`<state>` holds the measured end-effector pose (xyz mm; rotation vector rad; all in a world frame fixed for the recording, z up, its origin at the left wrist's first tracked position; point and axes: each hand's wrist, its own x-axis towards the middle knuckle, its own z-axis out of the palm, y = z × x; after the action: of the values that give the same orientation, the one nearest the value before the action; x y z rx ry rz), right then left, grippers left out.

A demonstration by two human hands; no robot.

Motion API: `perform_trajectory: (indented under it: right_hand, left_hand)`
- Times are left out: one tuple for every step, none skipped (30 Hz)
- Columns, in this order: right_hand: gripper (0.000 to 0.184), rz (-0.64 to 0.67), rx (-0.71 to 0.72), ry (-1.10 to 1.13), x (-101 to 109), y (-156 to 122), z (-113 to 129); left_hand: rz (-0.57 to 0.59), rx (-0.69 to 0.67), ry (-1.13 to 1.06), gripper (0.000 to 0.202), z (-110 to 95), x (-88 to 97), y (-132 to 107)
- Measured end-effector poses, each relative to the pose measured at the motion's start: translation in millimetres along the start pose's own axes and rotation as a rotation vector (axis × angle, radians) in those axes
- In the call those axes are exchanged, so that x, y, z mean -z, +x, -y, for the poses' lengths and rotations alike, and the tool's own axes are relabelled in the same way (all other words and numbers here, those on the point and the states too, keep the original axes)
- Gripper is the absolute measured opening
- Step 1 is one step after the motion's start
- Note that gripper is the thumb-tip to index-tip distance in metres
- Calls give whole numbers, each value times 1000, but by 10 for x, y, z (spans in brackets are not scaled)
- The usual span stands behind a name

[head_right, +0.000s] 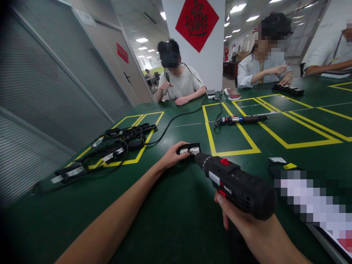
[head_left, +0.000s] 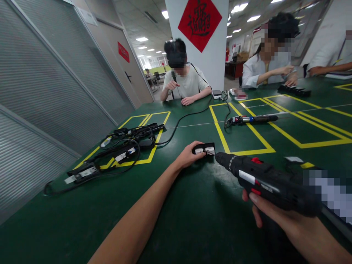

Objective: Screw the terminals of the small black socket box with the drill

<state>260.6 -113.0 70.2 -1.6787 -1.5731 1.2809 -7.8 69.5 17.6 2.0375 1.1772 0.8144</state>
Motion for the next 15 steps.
perform_trajectory:
  right_hand:
    - [49, 3, -10, 3, 4, 5, -2]
    - [49, 11, -21, 13, 5, 7, 1]
    - [49, 16, -26, 28, 3, 6, 10]
    - [49, 16, -22, 42, -2, 2, 25]
    - [48, 13, -10, 55, -9, -5, 46]
    - [47, 7, 1, 64, -16, -14, 71]
    - [46, -4, 8, 70, -24, -24, 97]
    - [45, -14, 10, 73, -30, -35, 122]
    - [45, -20, 9, 78, -34, -44, 142]
    - [45, -22, 6, 83, -37, -51, 155]
    - [46, -21, 4, 87, -38, -54, 160]
    - [47, -19, 5, 90, -38, -55, 157]
    - [49, -15, 5, 91, -37, -53, 146]
    - [50, -10, 2, 87, -36, -48, 129]
    - [50, -6, -4, 79, -34, -41, 107]
  left_hand:
    - [0, 2, -1, 44, -3, 1, -1]
    - [3, 4, -2, 44, -4, 1, -2]
    - [3, 7, -2, 44, -4, 0, -2]
    - [4, 10, -4, 44, -3, -2, -2]
    - [4, 11, -6, 44, 0, -5, -1]
    - [3, 10, -9, 44, 4, -8, 0]
    - [2, 7, -12, 44, 8, -11, 2]
    - [2, 3, -15, 44, 11, -12, 3]
    - [2, 0, -16, 43, 14, -13, 3]
    - [3, -3, -14, 43, 15, -12, 4]
    - [3, -4, -11, 43, 15, -10, 4]
    - [3, -5, -6, 42, 13, -7, 4]
    - [0, -5, -2, 42, 10, -3, 3]
    - [-1, -6, 2, 42, 7, 0, 3]
    - [-1, -5, 4, 42, 4, 4, 2]
